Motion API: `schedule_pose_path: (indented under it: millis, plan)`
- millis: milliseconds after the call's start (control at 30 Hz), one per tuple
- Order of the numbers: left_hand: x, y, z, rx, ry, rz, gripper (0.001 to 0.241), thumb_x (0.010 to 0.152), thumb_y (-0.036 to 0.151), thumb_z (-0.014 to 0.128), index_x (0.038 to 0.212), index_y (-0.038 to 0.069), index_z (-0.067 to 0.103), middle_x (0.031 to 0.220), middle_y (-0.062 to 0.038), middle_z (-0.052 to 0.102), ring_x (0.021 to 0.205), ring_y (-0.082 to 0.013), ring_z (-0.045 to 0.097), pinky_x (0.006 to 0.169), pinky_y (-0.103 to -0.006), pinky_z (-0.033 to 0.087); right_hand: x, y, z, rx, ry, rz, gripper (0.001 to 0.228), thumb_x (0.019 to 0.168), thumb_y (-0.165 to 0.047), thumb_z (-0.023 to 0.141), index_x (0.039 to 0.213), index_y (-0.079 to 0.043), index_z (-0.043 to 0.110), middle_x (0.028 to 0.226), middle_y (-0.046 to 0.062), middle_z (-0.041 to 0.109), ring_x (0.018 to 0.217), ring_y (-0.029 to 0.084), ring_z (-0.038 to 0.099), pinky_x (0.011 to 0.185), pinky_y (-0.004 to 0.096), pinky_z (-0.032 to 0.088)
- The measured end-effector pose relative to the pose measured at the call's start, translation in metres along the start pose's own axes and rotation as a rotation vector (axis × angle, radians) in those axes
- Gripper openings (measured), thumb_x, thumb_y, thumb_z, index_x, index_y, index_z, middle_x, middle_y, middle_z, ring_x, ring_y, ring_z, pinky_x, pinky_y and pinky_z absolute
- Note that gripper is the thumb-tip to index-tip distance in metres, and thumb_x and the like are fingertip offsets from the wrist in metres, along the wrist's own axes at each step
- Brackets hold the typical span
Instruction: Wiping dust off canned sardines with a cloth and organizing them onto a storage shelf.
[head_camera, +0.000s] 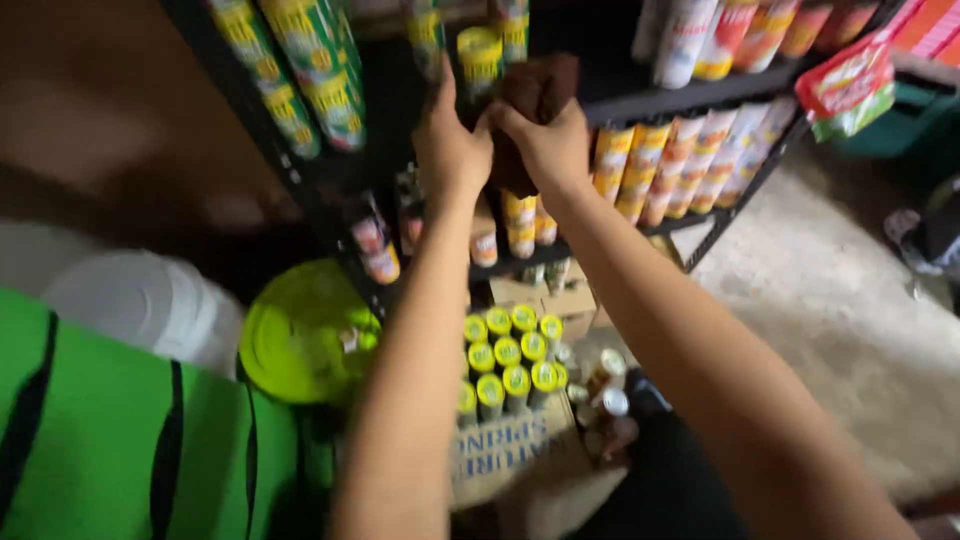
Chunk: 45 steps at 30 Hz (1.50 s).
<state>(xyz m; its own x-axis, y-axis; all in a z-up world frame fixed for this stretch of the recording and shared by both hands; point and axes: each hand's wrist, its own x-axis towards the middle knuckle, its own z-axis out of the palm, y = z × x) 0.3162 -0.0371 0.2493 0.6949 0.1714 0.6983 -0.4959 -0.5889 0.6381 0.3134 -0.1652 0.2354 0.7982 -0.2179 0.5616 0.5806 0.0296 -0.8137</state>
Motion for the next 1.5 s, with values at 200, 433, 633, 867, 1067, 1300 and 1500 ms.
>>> schedule_pose_path:
  millis: [200,433,633,867,1067,1300,1500]
  plan:
    - [-0.129,-0.004,-0.069,-0.093,0.062,0.145,0.043,0.108,0.01,0.065,0.149,0.007,0.052,0.147,-0.015,0.062,0.139,-0.0347,0.059,0.12,-0.043,0.046,-0.148,-0.011,-0.052,-0.086,-0.059,0.12,0.062,0.095,-0.027,0.078,0.139,0.0,0.046,0.134,0.011,0.063,0.124,0.017,0.059,0.109,0.031,0.045]
    - [-0.33,-0.1,-0.125,0.123,0.002,-0.222,0.051,0.091,-0.002,0.062,0.14,0.01,0.058,0.141,-0.016,0.062,0.132,-0.0361,0.059,0.116,-0.0439,0.047,-0.341,0.041,-0.089,-0.207,0.042,0.601,0.056,0.088,-0.028,0.08,0.131,0.001,0.058,0.123,0.008,0.068,0.111,0.016,0.063,0.098,0.031,0.05]
    - [-0.39,-0.124,-0.13,0.369,-0.147,-0.508,0.097,0.068,0.008,0.081,0.151,0.007,0.031,0.147,-0.026,0.041,0.134,-0.0491,0.038,0.111,-0.058,0.032,-0.395,0.049,-0.073,-0.243,-0.24,0.587,0.049,0.087,-0.018,0.081,0.127,0.002,0.062,0.12,0.012,0.072,0.109,0.014,0.066,0.098,0.03,0.051]
    - [-0.427,-0.207,-0.121,0.517,-0.214,-0.727,0.087,0.072,0.013,0.084,0.146,0.007,0.04,0.142,-0.025,0.05,0.13,-0.0478,0.046,0.106,-0.0561,0.039,-0.394,0.059,-0.075,-0.41,-0.334,0.442,0.04,0.089,-0.016,0.084,0.119,0.001,0.064,0.108,0.011,0.074,0.099,0.014,0.068,0.092,0.031,0.054]
    - [-0.434,-0.226,-0.102,0.545,-0.242,-0.85,0.065,0.073,0.013,0.084,0.131,0.007,0.054,0.127,-0.022,0.061,0.119,-0.0444,0.058,0.097,-0.0512,0.049,-0.404,0.066,-0.085,-0.372,-0.39,0.553,0.043,0.089,-0.017,0.082,0.123,0.0,0.062,0.109,0.008,0.073,0.1,0.013,0.065,0.092,0.031,0.053]
    - [-0.441,-0.228,-0.104,0.462,0.175,-0.748,0.065,0.088,0.009,0.078,0.143,-0.003,0.044,0.127,-0.026,0.059,0.117,-0.0381,0.062,0.1,-0.045,0.052,-0.422,0.09,-0.101,-0.251,-0.477,0.738,0.04,0.097,-0.022,0.076,0.126,0.001,0.061,0.108,0.006,0.068,0.101,0.013,0.061,0.093,0.031,0.053]
    - [-0.385,-0.136,-0.15,-0.508,0.407,-0.617,0.07,0.099,0.017,0.075,0.149,0.007,0.027,0.142,-0.017,0.05,0.127,-0.0249,0.059,0.109,-0.0455,0.051,-0.414,0.083,-0.082,0.036,-0.341,0.76,0.045,0.105,-0.028,0.064,0.139,-0.001,0.055,0.123,0.004,0.067,0.111,0.012,0.06,0.1,0.028,0.047]
